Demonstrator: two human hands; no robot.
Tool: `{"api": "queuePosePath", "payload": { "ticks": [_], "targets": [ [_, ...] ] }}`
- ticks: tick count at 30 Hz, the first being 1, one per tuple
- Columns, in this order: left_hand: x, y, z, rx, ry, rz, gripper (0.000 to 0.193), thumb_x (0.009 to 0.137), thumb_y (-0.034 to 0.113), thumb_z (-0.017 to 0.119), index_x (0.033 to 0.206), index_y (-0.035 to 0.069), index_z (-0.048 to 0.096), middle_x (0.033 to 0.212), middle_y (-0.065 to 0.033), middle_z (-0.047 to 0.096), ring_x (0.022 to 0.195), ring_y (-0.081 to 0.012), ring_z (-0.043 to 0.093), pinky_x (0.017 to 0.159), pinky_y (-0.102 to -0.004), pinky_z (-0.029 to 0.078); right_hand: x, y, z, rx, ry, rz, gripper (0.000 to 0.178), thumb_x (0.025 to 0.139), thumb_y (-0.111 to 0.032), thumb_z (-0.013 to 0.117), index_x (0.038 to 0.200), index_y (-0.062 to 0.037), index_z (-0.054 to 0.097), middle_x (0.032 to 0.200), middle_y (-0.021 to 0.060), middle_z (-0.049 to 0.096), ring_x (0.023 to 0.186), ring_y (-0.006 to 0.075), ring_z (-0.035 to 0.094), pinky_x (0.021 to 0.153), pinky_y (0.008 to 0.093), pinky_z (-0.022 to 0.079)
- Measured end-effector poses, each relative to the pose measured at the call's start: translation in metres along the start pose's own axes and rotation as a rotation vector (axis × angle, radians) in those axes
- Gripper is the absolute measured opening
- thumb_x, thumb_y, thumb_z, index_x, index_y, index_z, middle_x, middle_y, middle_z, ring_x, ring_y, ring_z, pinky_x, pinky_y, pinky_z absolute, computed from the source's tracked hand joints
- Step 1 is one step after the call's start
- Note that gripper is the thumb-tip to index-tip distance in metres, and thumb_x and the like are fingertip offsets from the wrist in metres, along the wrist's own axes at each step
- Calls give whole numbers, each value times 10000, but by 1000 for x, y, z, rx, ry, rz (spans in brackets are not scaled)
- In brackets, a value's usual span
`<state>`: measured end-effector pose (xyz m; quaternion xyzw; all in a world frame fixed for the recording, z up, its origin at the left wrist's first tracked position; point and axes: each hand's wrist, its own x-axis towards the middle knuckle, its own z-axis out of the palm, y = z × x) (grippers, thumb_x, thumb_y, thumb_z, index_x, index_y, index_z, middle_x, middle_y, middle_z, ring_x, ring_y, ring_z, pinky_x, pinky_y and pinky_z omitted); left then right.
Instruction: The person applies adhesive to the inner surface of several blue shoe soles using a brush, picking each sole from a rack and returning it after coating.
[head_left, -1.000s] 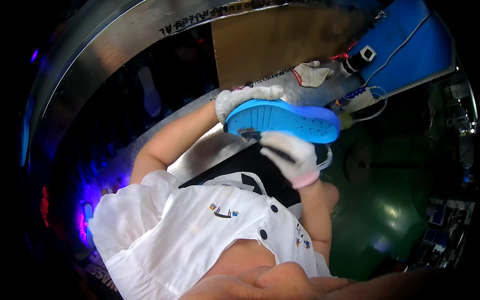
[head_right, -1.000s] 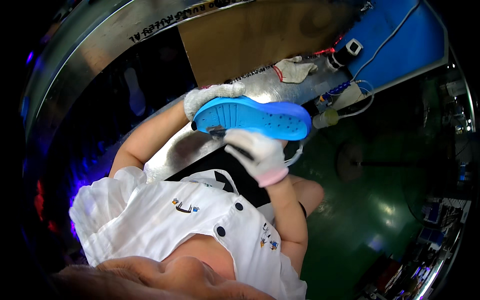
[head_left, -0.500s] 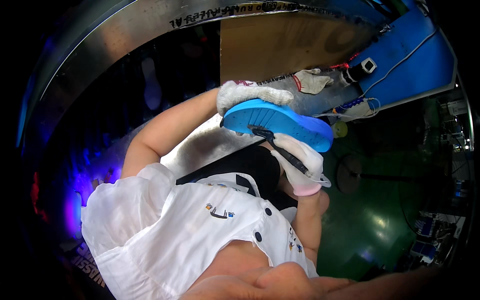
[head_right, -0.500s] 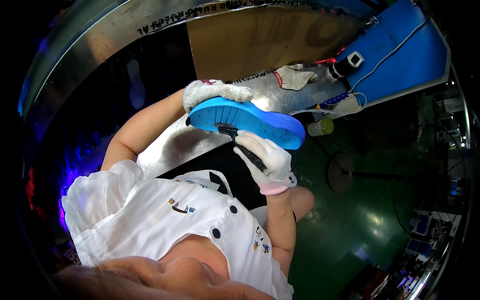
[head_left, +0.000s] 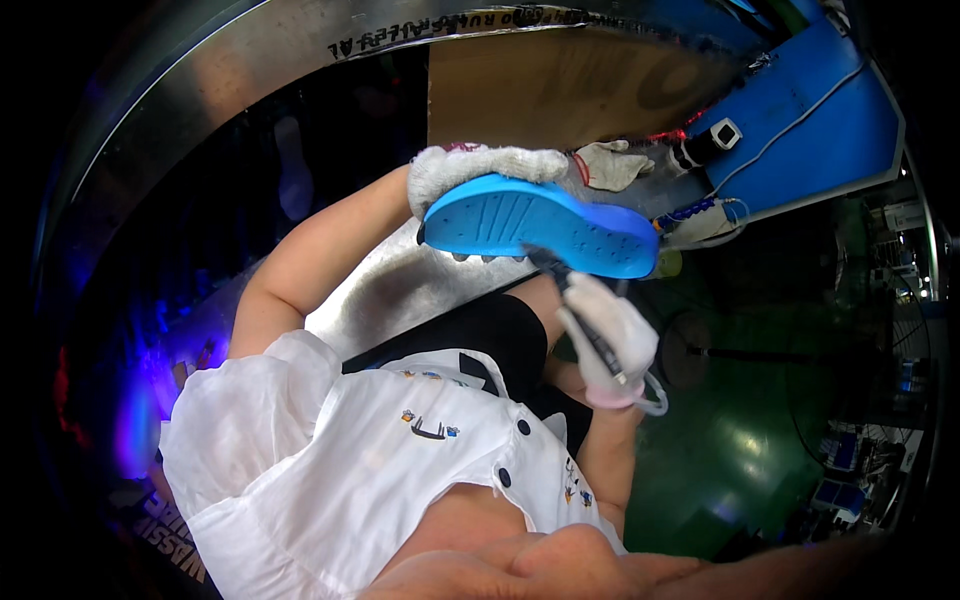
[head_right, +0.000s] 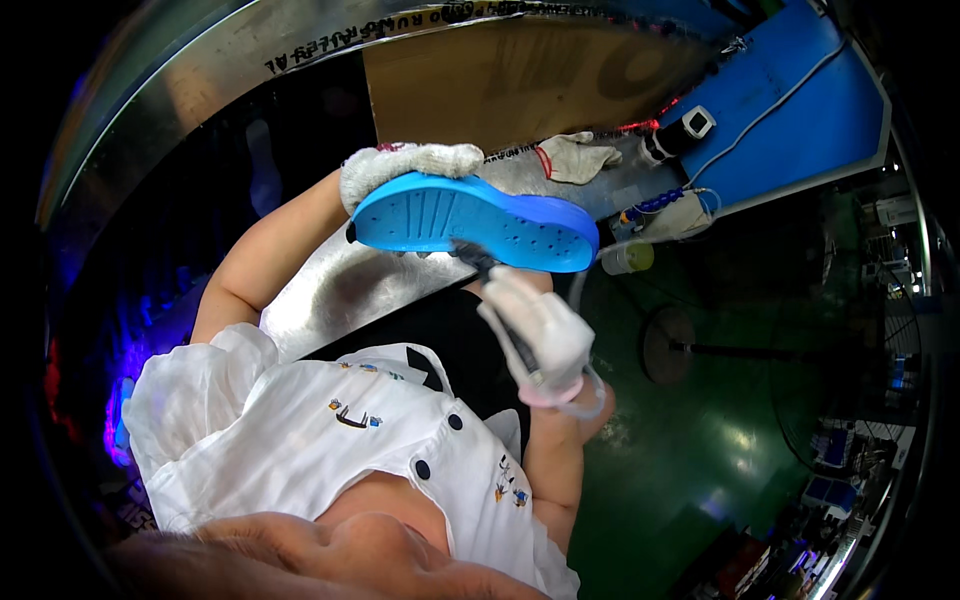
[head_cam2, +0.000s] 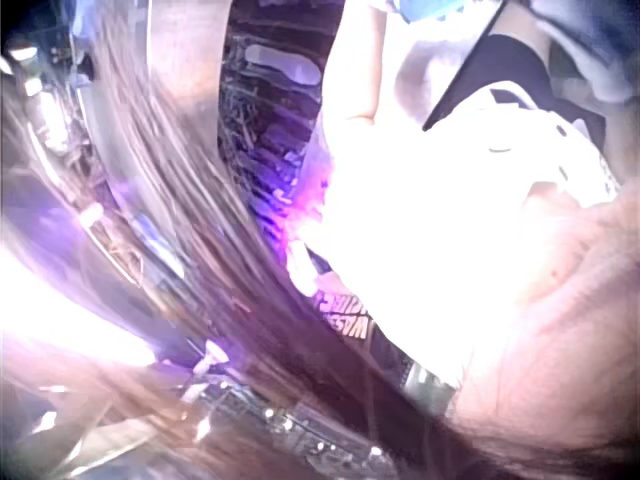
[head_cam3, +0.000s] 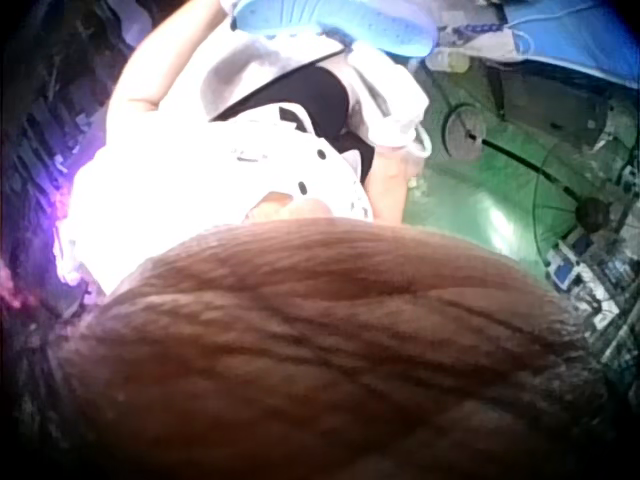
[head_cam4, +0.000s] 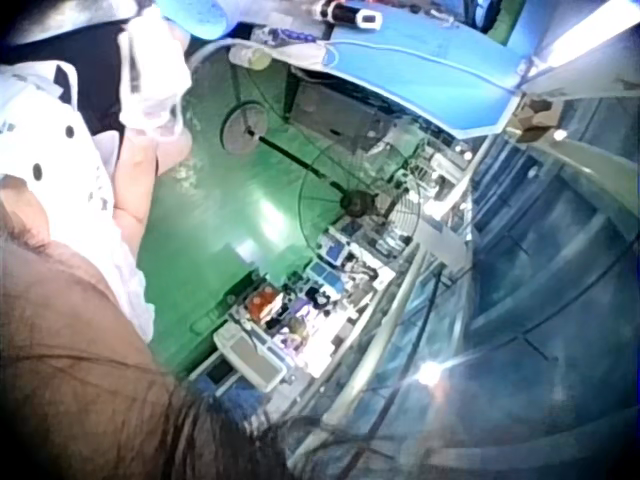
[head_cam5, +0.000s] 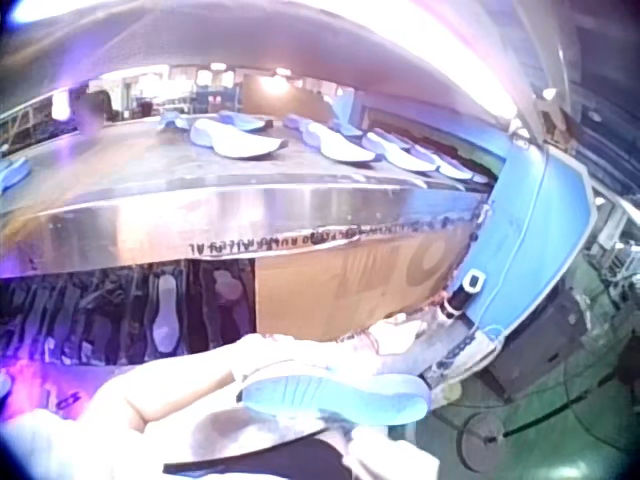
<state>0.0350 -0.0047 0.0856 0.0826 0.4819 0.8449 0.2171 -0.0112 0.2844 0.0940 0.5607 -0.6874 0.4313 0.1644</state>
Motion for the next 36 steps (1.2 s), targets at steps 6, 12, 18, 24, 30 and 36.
{"api": "queuePosePath", "payload": {
  "ticks": [6,12,18,24,30,36],
  "targets": [
    [5,-3,-6,36,378,-108,482,950,344,580,1349,76,546,1314,-174,580,1158,-283,607,951,-377,505,0,-17,-13,-117,-224,-9,254,699,6,781,939,-32,706,1029,145,722,729,255,678,621,312,522],
    [5,-22,5,-6,234,52,719,912,657,468,1266,43,585,1031,-212,675,827,-312,707,636,-370,604,-3,-5,-15,30,-130,159,254,669,-29,782,912,-23,707,952,127,733,694,234,659,648,309,519],
    [39,-64,70,-411,333,362,878,864,760,448,1365,41,487,1185,-177,621,1015,-271,650,859,-406,559,13,-3,25,-149,273,89,244,723,-4,758,949,-65,688,890,78,700,738,257,627,670,360,522],
    [18,-53,85,-435,346,467,914,865,771,423,1411,38,425,1129,-249,640,897,-312,689,811,-408,578,-3,-14,37,198,213,35,233,740,-50,769,962,-32,702,927,116,711,711,238,635,670,311,524],
    [-66,53,96,-207,267,806,1038,775,845,466,1388,9,419,1144,-193,606,976,-307,669,762,-445,597,-20,-36,8,696,447,355,208,797,57,580,1004,53,596,952,200,656,806,232,642,744,321,534],
    [-77,81,91,-107,388,1249,758,908,645,509,1318,9,485,1315,-182,546,1185,-287,588,892,-403,584,-28,-27,32,619,340,471,259,743,79,615,1002,67,616,944,150,676,812,204,660,748,303,539]
  ]
}}
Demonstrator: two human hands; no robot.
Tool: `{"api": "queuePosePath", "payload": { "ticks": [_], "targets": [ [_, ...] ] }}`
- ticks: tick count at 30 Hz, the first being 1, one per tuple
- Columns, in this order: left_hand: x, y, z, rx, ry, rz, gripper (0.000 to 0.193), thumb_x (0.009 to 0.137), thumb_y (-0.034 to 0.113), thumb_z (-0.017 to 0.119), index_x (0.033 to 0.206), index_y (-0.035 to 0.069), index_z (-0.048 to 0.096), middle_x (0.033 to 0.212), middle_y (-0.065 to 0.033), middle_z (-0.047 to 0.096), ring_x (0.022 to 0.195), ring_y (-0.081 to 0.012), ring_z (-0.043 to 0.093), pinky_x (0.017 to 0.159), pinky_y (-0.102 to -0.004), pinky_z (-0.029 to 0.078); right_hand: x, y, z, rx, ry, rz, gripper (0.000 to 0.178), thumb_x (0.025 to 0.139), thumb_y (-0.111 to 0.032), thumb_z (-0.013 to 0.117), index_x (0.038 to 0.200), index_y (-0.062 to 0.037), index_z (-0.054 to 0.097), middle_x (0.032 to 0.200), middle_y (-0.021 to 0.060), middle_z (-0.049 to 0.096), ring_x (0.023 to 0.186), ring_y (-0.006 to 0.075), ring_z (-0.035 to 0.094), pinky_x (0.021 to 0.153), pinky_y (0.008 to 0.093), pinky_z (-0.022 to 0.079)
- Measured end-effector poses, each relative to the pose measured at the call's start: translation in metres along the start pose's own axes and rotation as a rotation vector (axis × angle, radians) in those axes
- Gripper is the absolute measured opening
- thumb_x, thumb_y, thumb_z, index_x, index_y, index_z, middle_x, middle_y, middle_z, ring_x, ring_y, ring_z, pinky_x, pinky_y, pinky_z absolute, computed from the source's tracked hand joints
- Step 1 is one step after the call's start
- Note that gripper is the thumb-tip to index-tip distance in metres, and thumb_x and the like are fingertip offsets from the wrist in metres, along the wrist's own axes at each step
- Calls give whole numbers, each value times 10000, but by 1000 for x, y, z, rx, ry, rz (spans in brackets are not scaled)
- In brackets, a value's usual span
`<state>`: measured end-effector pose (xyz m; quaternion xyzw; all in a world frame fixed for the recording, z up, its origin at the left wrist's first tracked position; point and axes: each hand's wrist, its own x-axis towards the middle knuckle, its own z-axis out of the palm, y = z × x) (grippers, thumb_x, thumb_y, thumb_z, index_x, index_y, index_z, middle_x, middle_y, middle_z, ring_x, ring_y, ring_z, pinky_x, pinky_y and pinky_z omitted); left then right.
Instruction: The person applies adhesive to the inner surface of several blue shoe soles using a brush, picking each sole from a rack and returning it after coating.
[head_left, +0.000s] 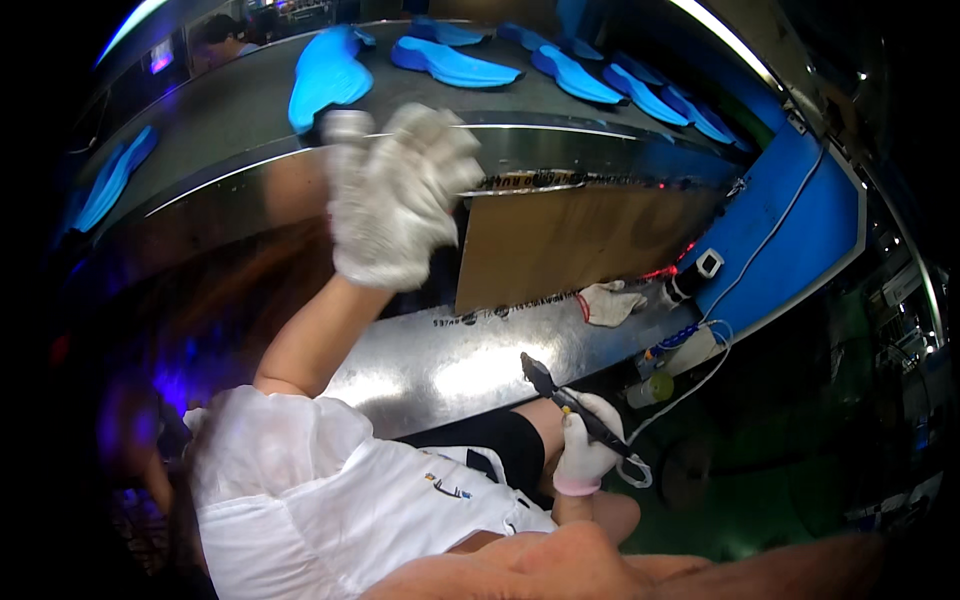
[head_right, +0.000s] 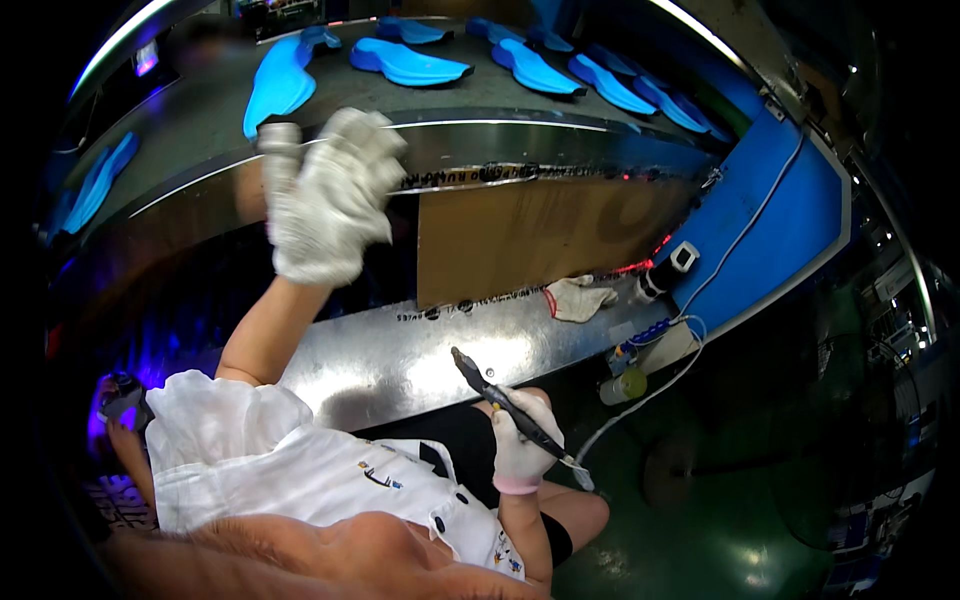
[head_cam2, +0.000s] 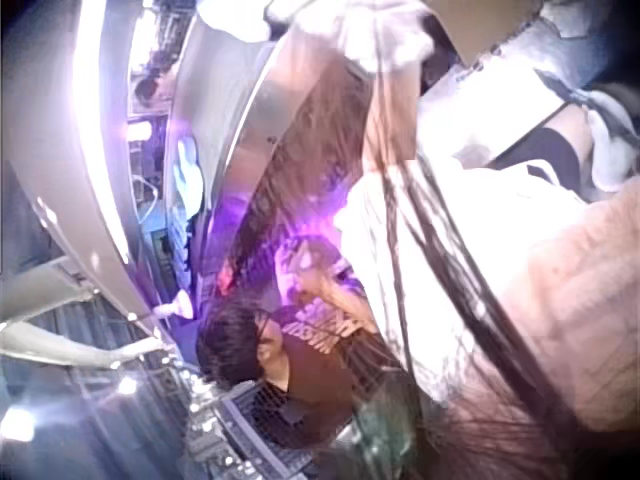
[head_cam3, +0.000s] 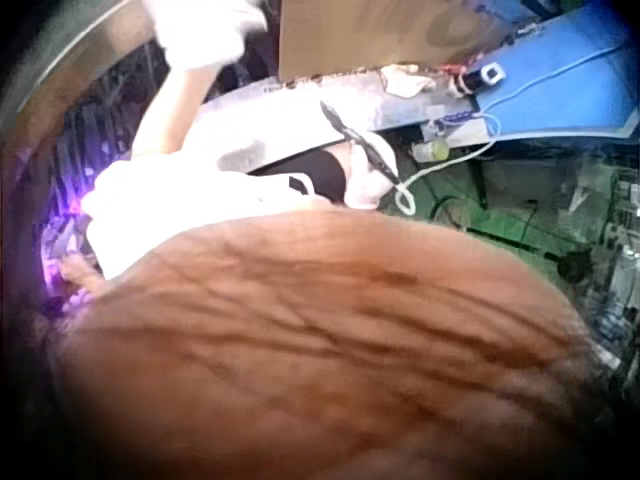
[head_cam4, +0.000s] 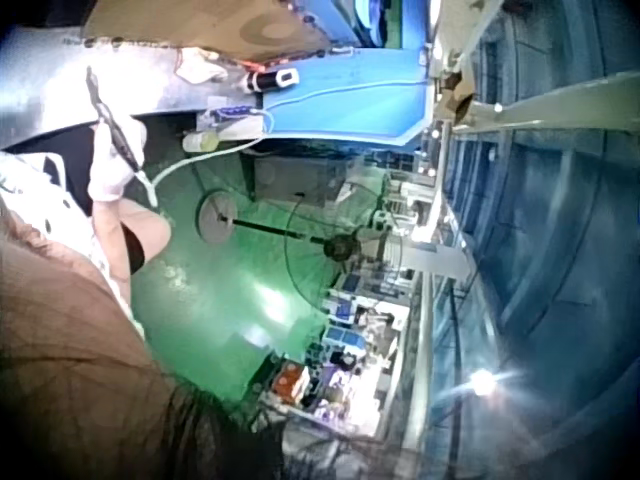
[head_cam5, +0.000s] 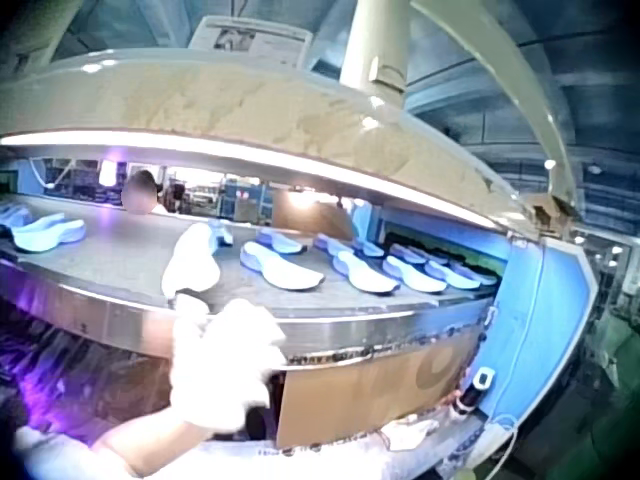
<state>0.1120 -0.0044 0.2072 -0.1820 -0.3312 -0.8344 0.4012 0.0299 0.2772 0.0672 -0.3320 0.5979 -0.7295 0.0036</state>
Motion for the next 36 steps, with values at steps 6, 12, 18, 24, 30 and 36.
{"api": "queuePosePath", "payload": {
  "ticks": [6,12,18,24,30,36],
  "targets": [
    [89,-54,10,1365,-418,102,397,1001,349,523,1260,54,584,1268,-145,591,1084,-264,622,835,-349,558,-1,6,-10,-9,143,137,238,772,68,610,1010,71,621,925,119,669,737,132,617,669,240,505],
    [192,-60,3,2578,-380,31,649,960,620,342,1372,163,548,1558,-117,338,1432,-331,323,1129,-486,331,-4,15,0,48,119,165,269,768,63,588,1036,56,613,856,94,637,628,96,552,573,212,447],
    [150,-23,12,2666,-362,-132,653,942,628,384,1175,81,653,1231,-157,631,1143,-350,592,1000,-447,449,-1,30,-10,55,143,210,261,794,30,572,1052,58,601,816,77,615,611,86,530,540,204,430],
    [78,98,-15,2434,-583,1017,316,880,305,686,1075,57,704,1122,-172,663,1119,-343,594,967,-401,480,0,37,-6,48,117,206,269,807,16,576,1071,63,600,812,73,612,601,85,514,546,207,420],
    [-20,309,-54,3198,1138,464,527,882,514,568,1268,159,610,1371,-180,520,1221,-372,517,1029,-584,370,-9,48,-5,7,50,308,242,799,33,607,1038,66,610,934,106,633,792,158,617,707,257,509],
    [-69,361,-18,2728,1573,-585,654,888,611,478,1300,115,592,1361,-148,566,1254,-362,538,1013,-526,440,-15,61,3,78,-38,330,244,804,-2,633,1035,65,595,894,107,606,605,111,540,532,223,438]
  ]
}}
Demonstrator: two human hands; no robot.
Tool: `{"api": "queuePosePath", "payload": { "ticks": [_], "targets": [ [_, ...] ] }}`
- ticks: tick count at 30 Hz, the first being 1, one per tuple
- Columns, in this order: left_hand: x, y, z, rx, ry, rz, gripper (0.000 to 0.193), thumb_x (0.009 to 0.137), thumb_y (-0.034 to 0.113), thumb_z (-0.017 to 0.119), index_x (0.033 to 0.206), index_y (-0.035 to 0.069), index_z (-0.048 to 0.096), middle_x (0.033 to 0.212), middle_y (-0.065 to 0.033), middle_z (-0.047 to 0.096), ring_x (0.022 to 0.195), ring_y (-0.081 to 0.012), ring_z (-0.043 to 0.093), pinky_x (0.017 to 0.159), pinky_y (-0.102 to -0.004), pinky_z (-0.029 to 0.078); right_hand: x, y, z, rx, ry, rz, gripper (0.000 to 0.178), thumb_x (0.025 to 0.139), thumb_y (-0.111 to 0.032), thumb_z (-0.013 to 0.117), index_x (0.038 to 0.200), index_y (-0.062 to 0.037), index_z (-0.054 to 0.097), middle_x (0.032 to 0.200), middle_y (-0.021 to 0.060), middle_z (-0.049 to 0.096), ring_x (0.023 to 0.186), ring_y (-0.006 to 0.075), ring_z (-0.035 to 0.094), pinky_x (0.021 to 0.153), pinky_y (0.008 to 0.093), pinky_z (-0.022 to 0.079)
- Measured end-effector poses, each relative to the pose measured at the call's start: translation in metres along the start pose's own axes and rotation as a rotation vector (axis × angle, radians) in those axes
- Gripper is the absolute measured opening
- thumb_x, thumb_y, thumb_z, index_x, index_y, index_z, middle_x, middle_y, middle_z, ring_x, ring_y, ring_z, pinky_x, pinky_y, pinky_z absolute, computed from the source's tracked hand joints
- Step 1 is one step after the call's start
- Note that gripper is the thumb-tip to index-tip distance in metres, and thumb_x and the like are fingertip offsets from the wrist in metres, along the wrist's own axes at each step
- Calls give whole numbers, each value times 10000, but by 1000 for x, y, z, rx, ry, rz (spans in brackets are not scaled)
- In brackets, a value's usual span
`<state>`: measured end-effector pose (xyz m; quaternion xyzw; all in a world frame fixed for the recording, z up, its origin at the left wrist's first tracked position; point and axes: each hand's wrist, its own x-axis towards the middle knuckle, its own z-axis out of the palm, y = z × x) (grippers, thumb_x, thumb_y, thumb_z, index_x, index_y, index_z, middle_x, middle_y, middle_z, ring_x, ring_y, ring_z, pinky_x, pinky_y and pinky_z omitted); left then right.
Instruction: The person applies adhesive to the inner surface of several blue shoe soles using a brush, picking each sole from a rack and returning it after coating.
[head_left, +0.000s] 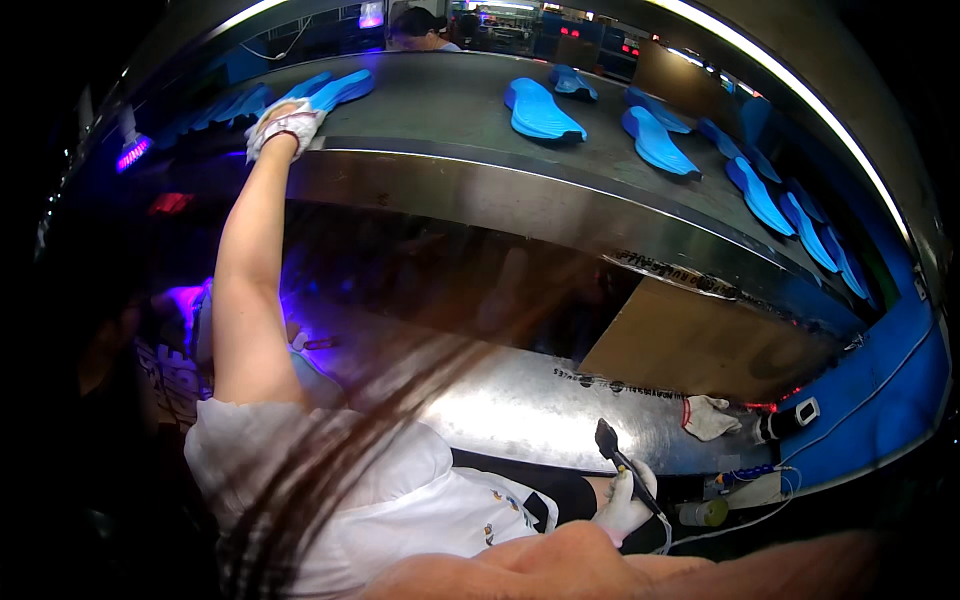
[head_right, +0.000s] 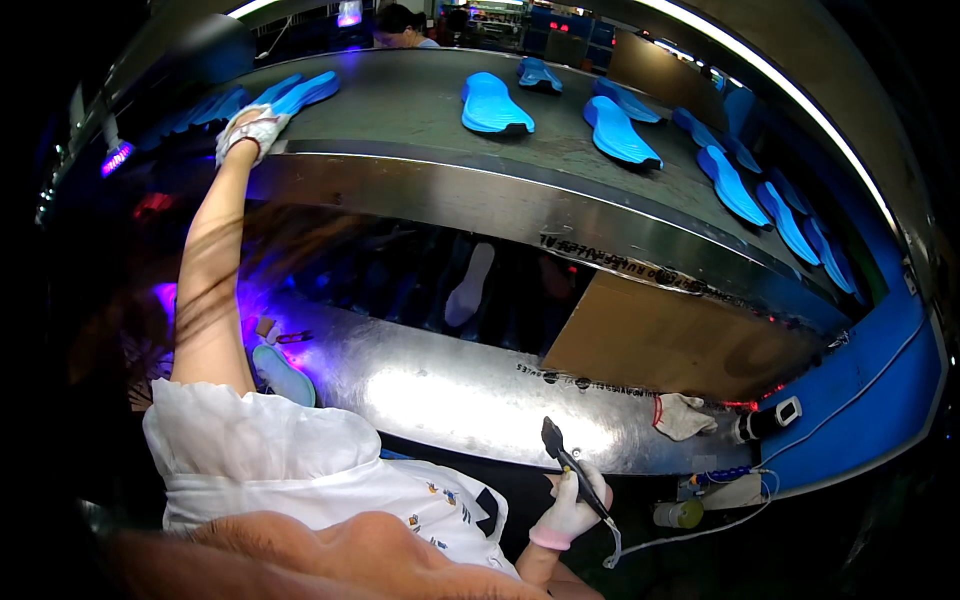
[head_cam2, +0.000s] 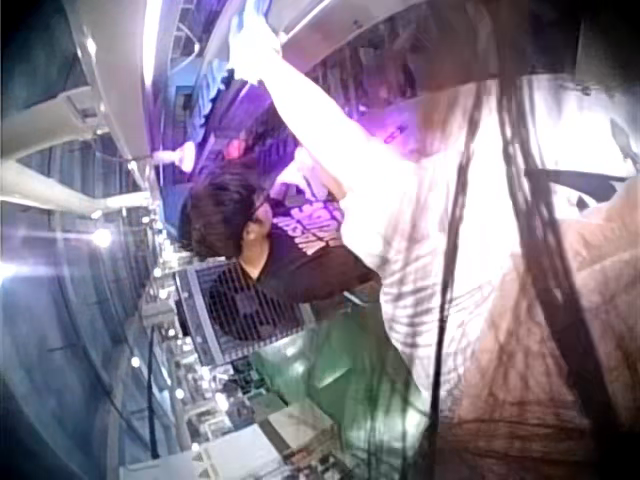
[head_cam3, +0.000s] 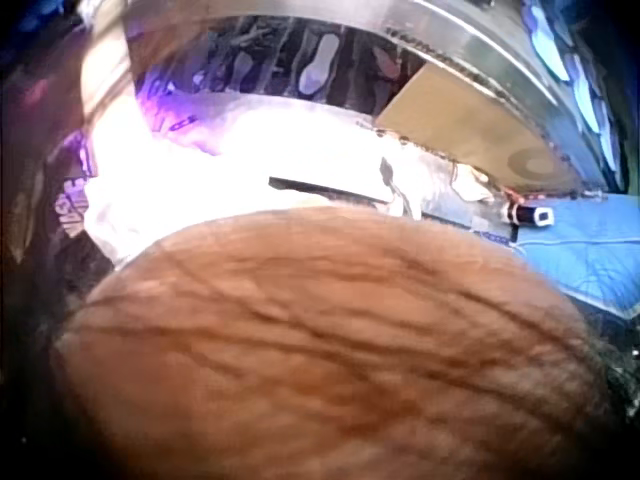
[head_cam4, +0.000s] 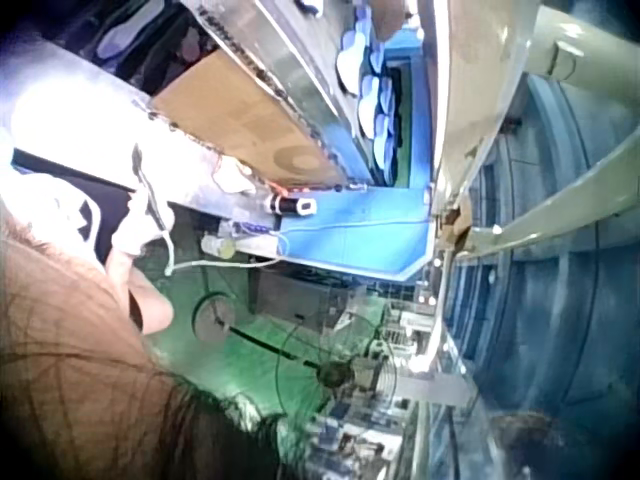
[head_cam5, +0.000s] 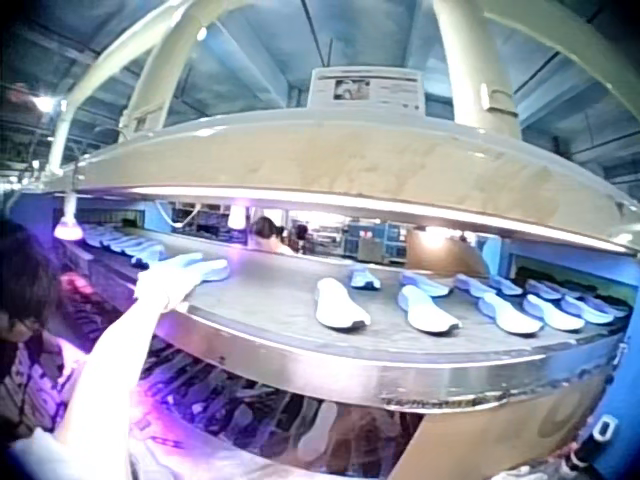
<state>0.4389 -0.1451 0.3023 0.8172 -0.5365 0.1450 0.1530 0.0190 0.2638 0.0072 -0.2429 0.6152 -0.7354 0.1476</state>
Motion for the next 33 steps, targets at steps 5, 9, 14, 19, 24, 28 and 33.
{"api": "queuePosePath", "payload": {
  "ticks": [5,9,14,19,24,28,33],
  "targets": [
    [20,-22,38,-144,481,101,572,885,547,526,1175,72,659,1196,-186,646,1121,-352,612,947,-430,472,0,-7,2,-27,53,48,227,809,5,619,1029,61,606,865,88,592,575,88,518,518,204,422],
    [37,-26,61,-309,119,360,419,912,393,572,1113,36,657,1073,-155,670,1016,-319,634,876,-406,471,0,-20,3,-20,46,39,219,815,10,616,1026,68,611,846,75,601,600,82,537,538,195,442],
    [2,6,39,-416,2,485,643,849,576,628,1185,29,660,1127,-194,675,1094,-277,632,951,-349,456,1,-12,-6,-14,76,9,218,820,-9,639,1027,57,622,851,69,620,621,83,560,552,188,452],
    [34,5,52,-166,53,650,245,876,240,659,1102,158,708,1292,-152,593,1258,-322,509,1042,-366,427,0,-19,-5,67,59,53,201,834,18,659,1032,45,644,815,24,614,611,57,530,551,184,422],
    [-2,61,76,-875,315,448,396,905,300,657,1235,82,657,1401,-105,532,1268,-230,520,1027,-327,429,2,-7,-11,86,107,19,233,879,-43,626,1090,53,602,875,73,651,682,87,592,581,191,477],
    [-132,83,36,-962,553,925,408,983,352,559,1271,69,619,1461,-120,427,1268,-267,514,1015,-393,485,8,5,-15,164,121,11,229,917,-17,596,1131,63,576,969,138,676,802,153,676,594,206,551],
    [-308,122,106,-1467,10,1290,266,854,199,683,1073,57,631,1195,-123,547,1074,-277,591,891,-386,515,15,4,-30,67,299,62,218,885,29,609,1101,53,597,936,122,668,707,127,642,575,202,532]
  ]
}}
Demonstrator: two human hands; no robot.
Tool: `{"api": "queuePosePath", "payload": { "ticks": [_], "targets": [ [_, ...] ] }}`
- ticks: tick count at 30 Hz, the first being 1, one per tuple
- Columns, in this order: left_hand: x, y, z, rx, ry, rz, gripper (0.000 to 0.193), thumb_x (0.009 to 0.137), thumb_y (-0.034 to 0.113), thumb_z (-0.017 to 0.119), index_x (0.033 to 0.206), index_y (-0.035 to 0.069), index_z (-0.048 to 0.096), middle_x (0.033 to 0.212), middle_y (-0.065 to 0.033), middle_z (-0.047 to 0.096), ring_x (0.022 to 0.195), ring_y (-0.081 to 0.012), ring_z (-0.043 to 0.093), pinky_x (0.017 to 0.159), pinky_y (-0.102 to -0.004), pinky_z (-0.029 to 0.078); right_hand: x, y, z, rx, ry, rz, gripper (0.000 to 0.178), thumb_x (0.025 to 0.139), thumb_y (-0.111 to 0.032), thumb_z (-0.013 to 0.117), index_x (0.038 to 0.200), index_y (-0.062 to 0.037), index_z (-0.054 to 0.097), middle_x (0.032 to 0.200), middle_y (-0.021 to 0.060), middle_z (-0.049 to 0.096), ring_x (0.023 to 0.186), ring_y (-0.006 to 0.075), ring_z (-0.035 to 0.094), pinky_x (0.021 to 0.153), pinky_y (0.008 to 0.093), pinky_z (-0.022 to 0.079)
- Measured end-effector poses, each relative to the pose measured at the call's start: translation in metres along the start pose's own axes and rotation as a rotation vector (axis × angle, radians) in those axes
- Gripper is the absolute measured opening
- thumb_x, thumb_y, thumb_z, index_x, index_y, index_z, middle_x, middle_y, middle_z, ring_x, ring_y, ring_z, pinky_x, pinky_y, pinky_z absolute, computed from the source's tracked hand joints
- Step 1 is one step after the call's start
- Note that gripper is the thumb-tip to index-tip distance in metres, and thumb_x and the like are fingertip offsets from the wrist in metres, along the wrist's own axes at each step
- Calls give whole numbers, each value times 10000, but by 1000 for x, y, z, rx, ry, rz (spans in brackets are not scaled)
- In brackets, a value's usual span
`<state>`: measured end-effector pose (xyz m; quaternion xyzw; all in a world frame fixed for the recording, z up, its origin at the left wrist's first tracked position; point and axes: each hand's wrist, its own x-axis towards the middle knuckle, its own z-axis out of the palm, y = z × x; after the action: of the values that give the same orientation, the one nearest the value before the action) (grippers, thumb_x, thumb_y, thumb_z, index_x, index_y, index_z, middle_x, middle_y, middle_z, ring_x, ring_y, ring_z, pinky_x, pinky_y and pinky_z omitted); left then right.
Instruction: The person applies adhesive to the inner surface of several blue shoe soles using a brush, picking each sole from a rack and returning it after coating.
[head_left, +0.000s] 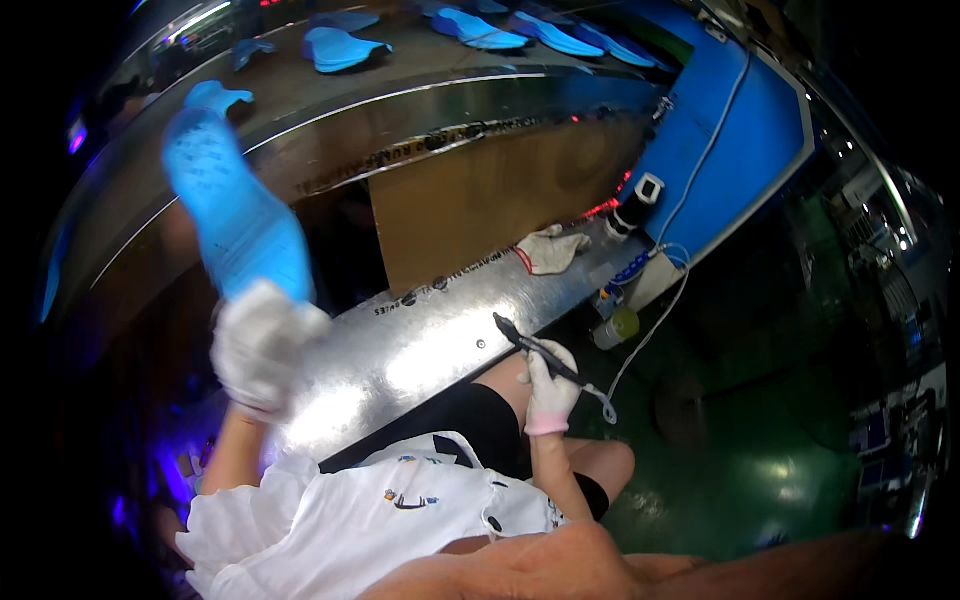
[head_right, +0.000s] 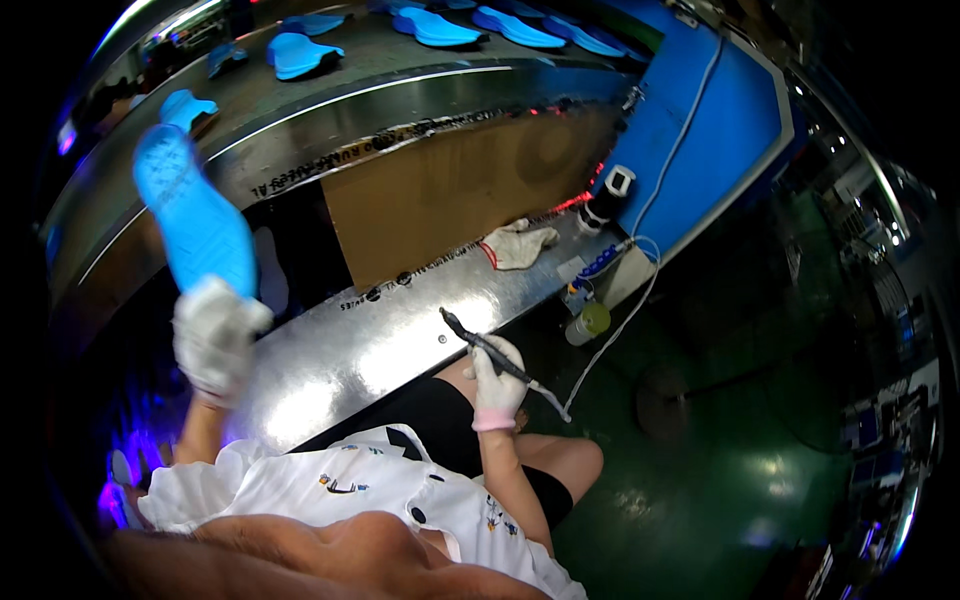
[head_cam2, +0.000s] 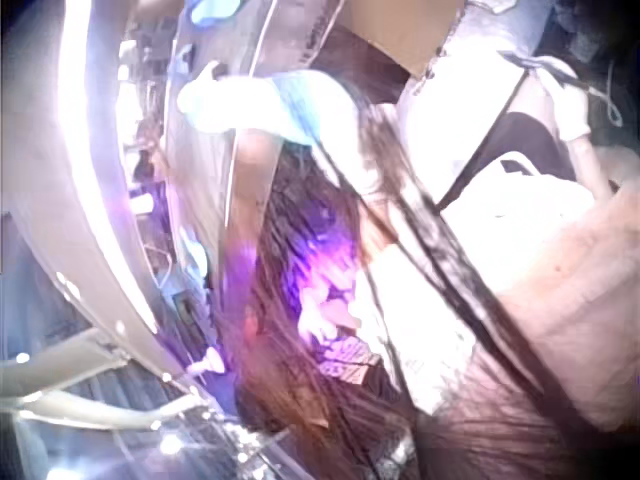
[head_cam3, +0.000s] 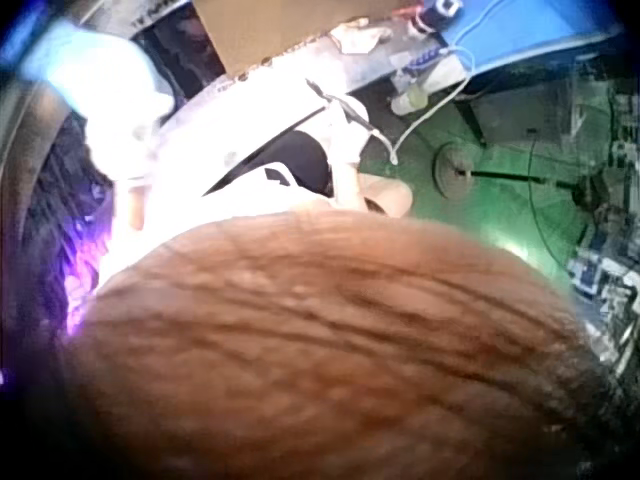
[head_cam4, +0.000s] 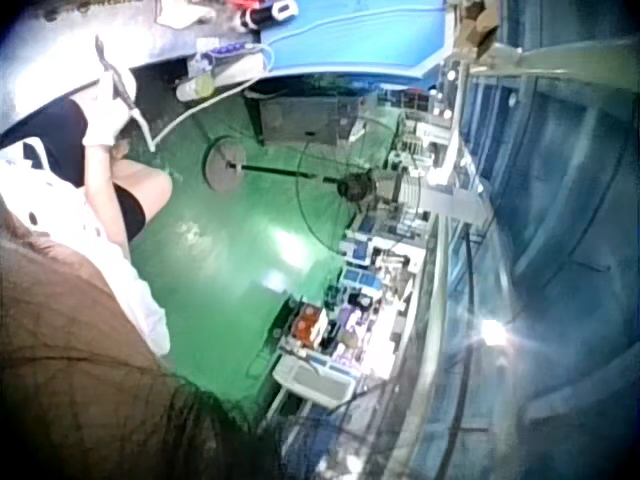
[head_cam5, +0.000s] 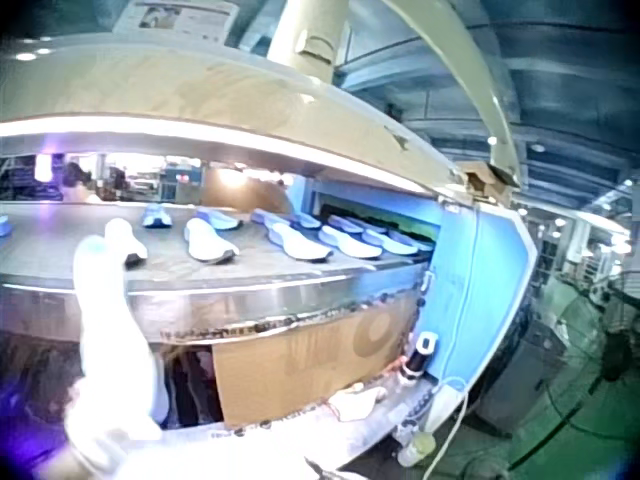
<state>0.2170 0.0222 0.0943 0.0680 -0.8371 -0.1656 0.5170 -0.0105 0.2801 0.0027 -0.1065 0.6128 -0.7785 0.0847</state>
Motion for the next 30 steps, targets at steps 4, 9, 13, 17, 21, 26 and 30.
{"api": "queuePosePath", "payload": {
  "ticks": [4,9,13,17,21,26,30],
  "targets": [
    [-62,20,103,-287,-380,-17,218,750,76,782,914,48,642,983,-126,644,918,-286,652,793,-381,539,17,-6,-7,14,124,9,201,881,-10,636,1076,38,618,864,81,660,631,96,603,535,197,483],
    [-134,4,164,-363,-400,-270,253,722,104,819,916,73,659,1333,-239,509,1234,-369,518,1005,-431,444,30,0,-14,183,178,47,174,883,-27,641,1049,23,619,794,42,628,627,76,590,511,195,473],
    [-85,1,152,-795,-169,-1179,449,891,338,560,1237,53,557,1441,-246,405,1318,-360,448,1076,-444,397,29,-1,-8,317,160,129,164,911,-84,642,1049,4,627,818,21,622,629,74,577,516,198,469],
    [-105,-67,210,-2479,-476,-1373,920,873,789,341,1423,58,433,1406,-233,457,1254,-363,494,1048,-484,426,24,3,-5,341,117,198,159,929,-120,640,1045,-11,633,823,9,615,624,67,561,522,199,456],
    [-121,-48,226,-2547,-489,-1473,1055,812,875,278,1426,28,416,1358,-241,506,1180,-383,537,988,-531,467,15,10,-2,347,117,273,134,924,-102,640,1019,-8,640,816,9,608,598,60,522,505,205,416],
    [-85,10,216,-2081,-256,-1841,1036,828,857,274,1385,1,449,1335,-273,501,1083,-390,573,868,-487,536,17,25,1,55,3,247,151,889,-133,667,905,17,672,698,19,612,554,68,522,478,229,411],
    [-104,14,232,-2203,-273,-1744,954,885,798,261,1266,-39,516,1153,-267,585,958,-356,616,775,-432,544,63,38,19,-363,-102,89,265,850,-231,696,782,24,710,611,53,644,553,127,611,510,281,466]
  ]
}}
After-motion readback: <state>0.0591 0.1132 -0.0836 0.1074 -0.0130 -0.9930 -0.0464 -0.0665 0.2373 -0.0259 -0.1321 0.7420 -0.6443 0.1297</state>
